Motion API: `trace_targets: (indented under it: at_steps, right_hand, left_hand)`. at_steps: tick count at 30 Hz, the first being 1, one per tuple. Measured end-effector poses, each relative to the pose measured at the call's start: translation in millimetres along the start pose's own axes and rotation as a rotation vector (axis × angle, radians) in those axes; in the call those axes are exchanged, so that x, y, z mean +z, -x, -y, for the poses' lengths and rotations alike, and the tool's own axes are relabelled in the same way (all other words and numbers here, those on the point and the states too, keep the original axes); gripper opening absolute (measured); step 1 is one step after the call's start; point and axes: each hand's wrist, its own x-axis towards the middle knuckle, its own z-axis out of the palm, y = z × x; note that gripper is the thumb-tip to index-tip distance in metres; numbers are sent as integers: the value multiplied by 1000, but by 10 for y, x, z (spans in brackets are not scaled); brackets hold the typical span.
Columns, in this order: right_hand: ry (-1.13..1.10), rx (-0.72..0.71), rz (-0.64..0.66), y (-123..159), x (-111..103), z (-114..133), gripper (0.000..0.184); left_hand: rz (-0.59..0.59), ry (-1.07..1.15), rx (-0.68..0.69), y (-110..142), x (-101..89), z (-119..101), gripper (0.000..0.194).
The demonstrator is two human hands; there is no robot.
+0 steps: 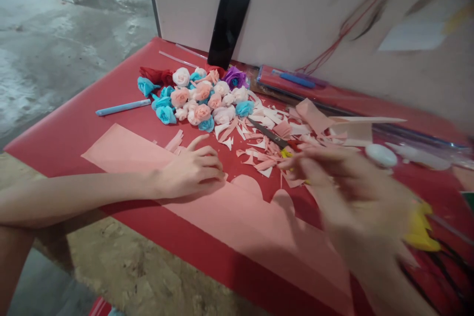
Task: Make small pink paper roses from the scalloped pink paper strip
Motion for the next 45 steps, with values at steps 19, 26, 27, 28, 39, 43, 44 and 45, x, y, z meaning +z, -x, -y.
trace_targets:
  at_steps: [19, 26, 27, 28, 39, 43, 44, 45]
  right_hand:
    - [296, -533, 1, 297, 523, -427, 9]
    - [263, -525, 11, 291, 517, -429, 12]
    - [262, -526, 9, 295, 517, -432, 12]
    - [261, -527, 6, 300, 517, -434, 12]
    - [268, -541, 2, 293, 509, -433, 11]
    - [267, -540, 8, 298, 515, -438, 10]
    - [265, -538, 8, 300, 517, -440, 9]
    - [263, -537, 8, 301, 518, -441, 10]
  left_hand:
    - [-84, -15, 39, -3, 10, -2, 13]
    - [-68, -82, 69, 31, 10, 24, 9]
    - [-70, -87, 62, 33, 9, 23, 9]
    - [-76, -92, 56, 33, 8, 21, 9]
    - [-113, -142, 85, 3, -5, 10, 3]
    - [-107, -126, 99, -6, 21, -4, 6]
    - [-109, -124, 89, -12, 27, -11, 7]
    - [-109, -115, 69, -17, 31, -16, 8]
